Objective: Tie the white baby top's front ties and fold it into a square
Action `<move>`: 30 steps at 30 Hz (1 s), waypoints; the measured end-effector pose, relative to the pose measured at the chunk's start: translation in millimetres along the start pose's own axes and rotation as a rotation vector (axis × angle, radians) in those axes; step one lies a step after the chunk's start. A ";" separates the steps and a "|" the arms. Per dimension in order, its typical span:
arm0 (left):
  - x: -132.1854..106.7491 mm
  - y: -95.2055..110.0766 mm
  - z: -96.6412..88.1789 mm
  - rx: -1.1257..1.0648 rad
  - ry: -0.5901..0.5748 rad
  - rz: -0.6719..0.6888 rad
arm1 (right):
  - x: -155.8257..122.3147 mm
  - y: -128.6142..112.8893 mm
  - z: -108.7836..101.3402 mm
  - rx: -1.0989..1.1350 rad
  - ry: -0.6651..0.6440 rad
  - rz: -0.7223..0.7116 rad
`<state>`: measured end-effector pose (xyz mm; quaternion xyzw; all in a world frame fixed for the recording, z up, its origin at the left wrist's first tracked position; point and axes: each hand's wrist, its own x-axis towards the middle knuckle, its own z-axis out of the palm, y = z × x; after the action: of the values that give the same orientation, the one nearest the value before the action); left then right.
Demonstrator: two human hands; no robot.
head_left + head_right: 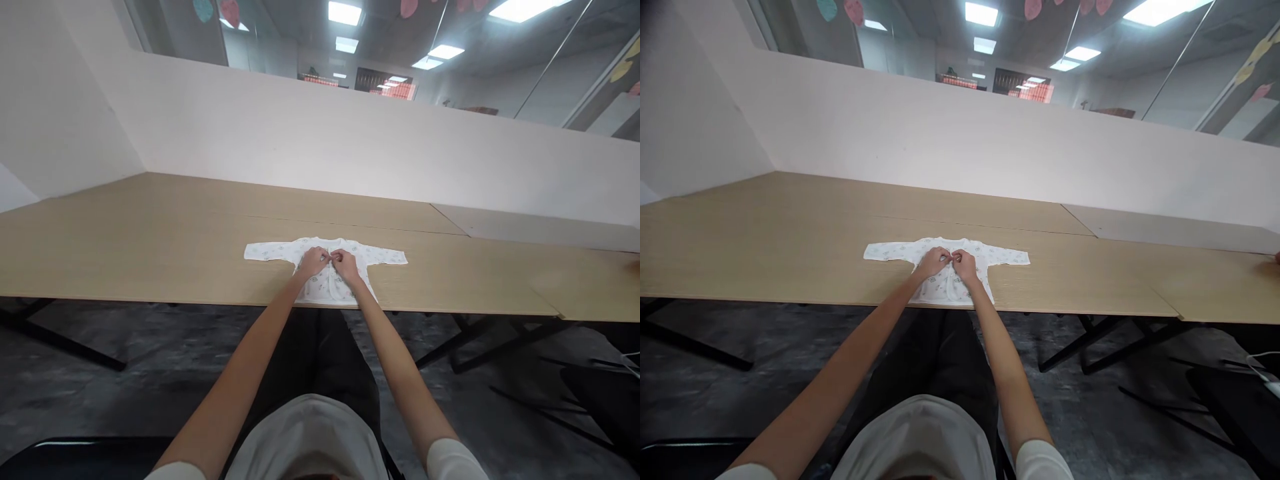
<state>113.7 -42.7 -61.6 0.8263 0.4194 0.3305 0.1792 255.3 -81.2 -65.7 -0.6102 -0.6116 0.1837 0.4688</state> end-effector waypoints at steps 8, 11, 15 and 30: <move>0.1 2.2 -1.3 0.016 0.008 0.006 | 1.9 4.1 4.0 -0.006 0.066 -0.041; 0.1 0.3 -0.9 -0.056 0.001 0.002 | 1.5 3.8 3.0 0.011 0.078 -0.023; 0.4 -3.8 0.4 -0.210 0.002 -0.028 | 0.7 1.5 0.9 0.043 0.096 0.005; -0.8 -3.3 -0.4 -0.338 -0.022 0.060 | 0.6 -6.1 -0.5 0.195 0.095 0.059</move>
<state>111.2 -41.4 -63.5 0.8000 0.3310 0.3927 0.3102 252.2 -81.9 -60.4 -0.5876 -0.5495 0.2270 0.5488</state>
